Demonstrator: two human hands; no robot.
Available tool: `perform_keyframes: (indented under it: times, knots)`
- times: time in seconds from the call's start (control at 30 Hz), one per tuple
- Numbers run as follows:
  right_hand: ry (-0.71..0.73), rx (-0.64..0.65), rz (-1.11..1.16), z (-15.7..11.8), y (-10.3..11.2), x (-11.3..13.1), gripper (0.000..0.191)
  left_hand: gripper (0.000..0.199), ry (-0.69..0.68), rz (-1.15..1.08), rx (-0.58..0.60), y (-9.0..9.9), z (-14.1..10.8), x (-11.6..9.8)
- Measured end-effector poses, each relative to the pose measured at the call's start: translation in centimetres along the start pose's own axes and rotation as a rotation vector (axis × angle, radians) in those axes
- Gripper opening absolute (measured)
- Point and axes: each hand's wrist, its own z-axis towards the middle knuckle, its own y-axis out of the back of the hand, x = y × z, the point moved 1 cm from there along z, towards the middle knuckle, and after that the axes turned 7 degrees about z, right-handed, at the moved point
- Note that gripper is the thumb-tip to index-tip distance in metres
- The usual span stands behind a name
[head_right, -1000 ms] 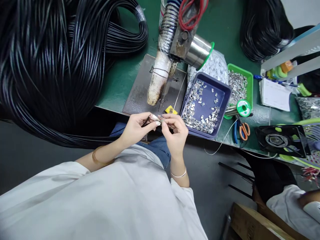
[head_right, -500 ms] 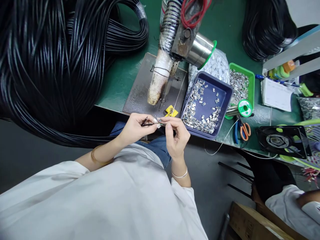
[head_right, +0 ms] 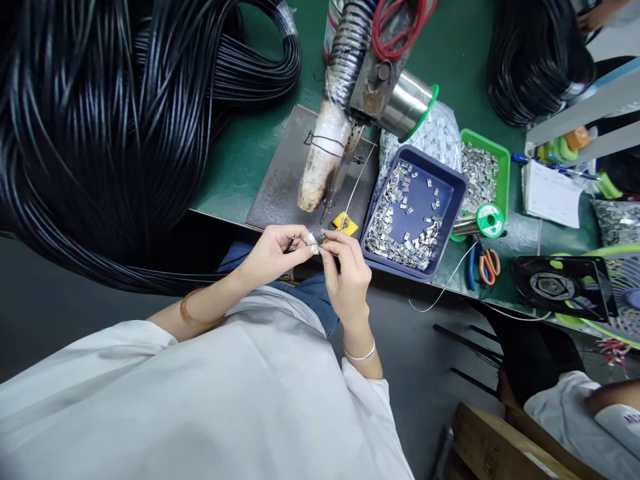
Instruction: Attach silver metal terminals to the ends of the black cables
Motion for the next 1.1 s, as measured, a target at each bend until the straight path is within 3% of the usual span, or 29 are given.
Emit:
perform_keyframes:
  times: [0.13, 0.23, 0.43, 0.73, 0.8, 0.97, 1.1]
  knots:
    - [-0.016, -0.207, -0.032, -0.3, -0.2, -0.3, 0.014, 0.018, 0.008, -0.061, -0.011, -0.2, 0.0, -0.4]
    - [-0.146, -0.33, 0.055, -0.1, 0.4, -0.6, 0.01, 0.018, 0.016, -0.116, -0.012, -0.2, 0.0, -0.6]
    - [-0.243, -0.141, 0.258, 0.4, 0.6, -0.5, 0.01, 0.023, 0.042, -0.156, 0.021, 0.1, 0.1, -0.5]
    - [-0.242, -0.029, 0.301, 0.3, 0.0, -0.3, 0.005, 0.029, 0.071, -0.227, 0.063, 0.1, 0.3, -0.6]
    - [-0.255, -0.057, 0.307, 0.3, 0.0, -0.4, 0.005, 0.027, 0.08, -0.223, 0.076, 0.2, 0.3, -0.4]
    - [-0.218, -0.288, 0.209, 0.4, 0.3, -0.4, 0.002, 0.021, 0.122, -0.21, 0.033, 0.2, 0.2, -0.1]
    - [0.011, -0.215, 0.114, 0.4, 0.1, 0.4, 0.016, 0.02, 0.1, -0.217, -0.016, 0.1, 0.5, -0.3]
